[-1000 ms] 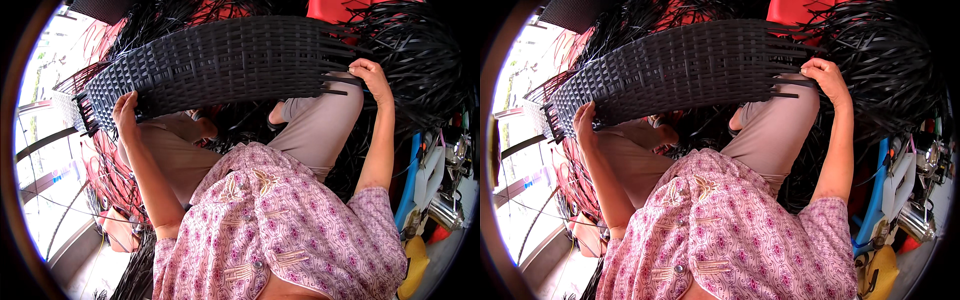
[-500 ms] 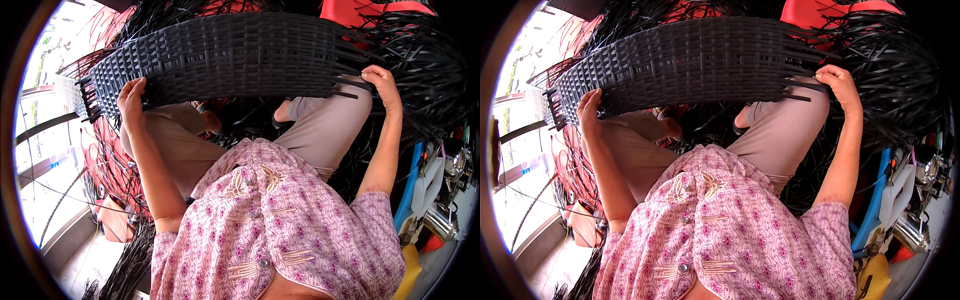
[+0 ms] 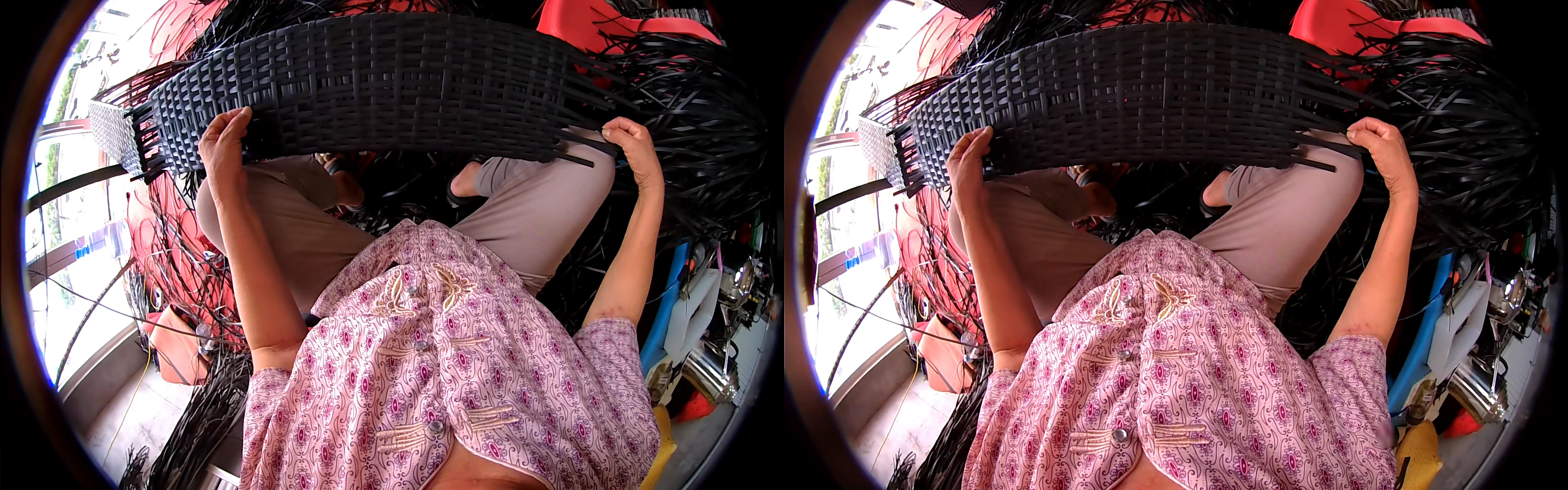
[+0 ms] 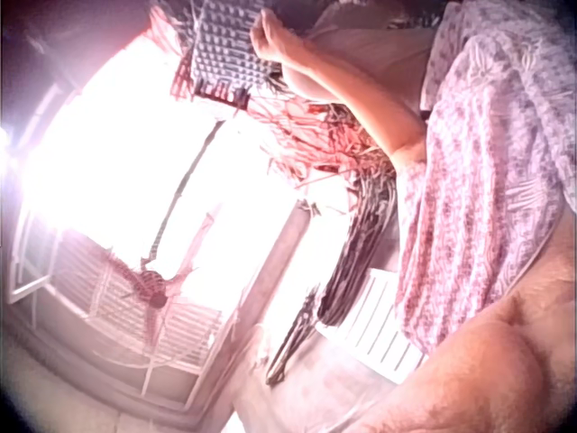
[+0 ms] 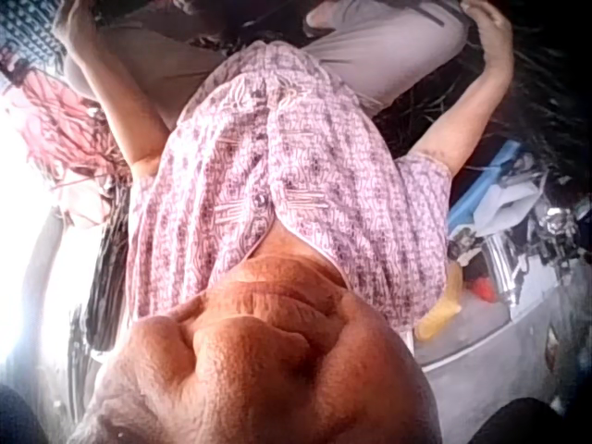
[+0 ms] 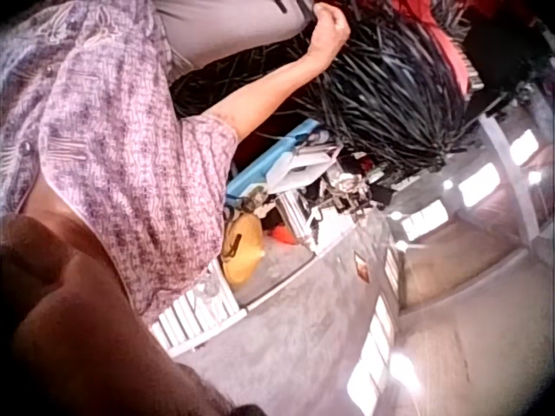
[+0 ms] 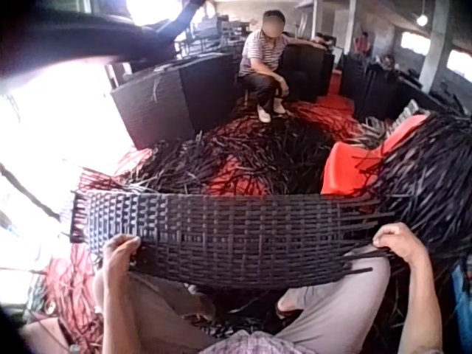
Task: The person weaves black synthetic wicker strands through a frame by hand while sitting on the floor surrounded by materials.
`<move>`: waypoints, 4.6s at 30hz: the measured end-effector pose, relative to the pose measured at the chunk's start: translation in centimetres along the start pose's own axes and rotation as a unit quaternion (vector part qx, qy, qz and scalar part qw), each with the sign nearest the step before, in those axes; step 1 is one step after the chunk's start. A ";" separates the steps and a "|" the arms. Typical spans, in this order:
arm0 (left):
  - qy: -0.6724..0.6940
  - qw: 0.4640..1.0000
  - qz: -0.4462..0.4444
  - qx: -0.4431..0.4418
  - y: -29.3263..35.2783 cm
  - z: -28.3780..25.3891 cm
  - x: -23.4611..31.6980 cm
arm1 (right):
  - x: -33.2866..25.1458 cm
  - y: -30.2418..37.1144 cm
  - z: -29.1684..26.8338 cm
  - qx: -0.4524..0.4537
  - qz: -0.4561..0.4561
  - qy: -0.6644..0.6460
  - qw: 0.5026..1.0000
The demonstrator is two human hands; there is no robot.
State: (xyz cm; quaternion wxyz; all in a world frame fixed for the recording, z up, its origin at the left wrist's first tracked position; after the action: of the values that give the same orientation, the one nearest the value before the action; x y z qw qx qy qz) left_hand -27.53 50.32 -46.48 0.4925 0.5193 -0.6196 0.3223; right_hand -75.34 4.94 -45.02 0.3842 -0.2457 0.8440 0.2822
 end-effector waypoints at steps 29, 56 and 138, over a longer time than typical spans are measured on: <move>0.016 1.000 -0.003 0.004 -0.2 0.4 -0.4 | -18.0 5.4 15.3 0.203 -0.381 0.177 0.885; 0.017 1.000 -0.017 0.004 -0.8 0.0 -1.4 | -15.8 2.7 18.4 0.241 -0.378 0.196 0.873; 0.024 0.999 -0.021 0.010 -1.0 -0.1 -1.8 | -10.5 1.8 13.1 0.287 -0.194 -0.306 0.887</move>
State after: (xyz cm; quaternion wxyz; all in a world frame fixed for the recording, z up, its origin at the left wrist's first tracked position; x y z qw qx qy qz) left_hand -26.58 50.72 -48.25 0.5090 0.5288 -0.5933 0.3305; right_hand -63.67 17.02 -43.35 0.7240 -0.1845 0.6646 0.0085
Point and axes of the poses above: each hand's wrist, its own y-axis away from the middle knuckle, its own z-axis out of the palm, x = y × z, the point moved 5 cm from there along -y, towards the middle knuckle, and after that the axes turned 3 degrees about -z, right-handed, at the moved point
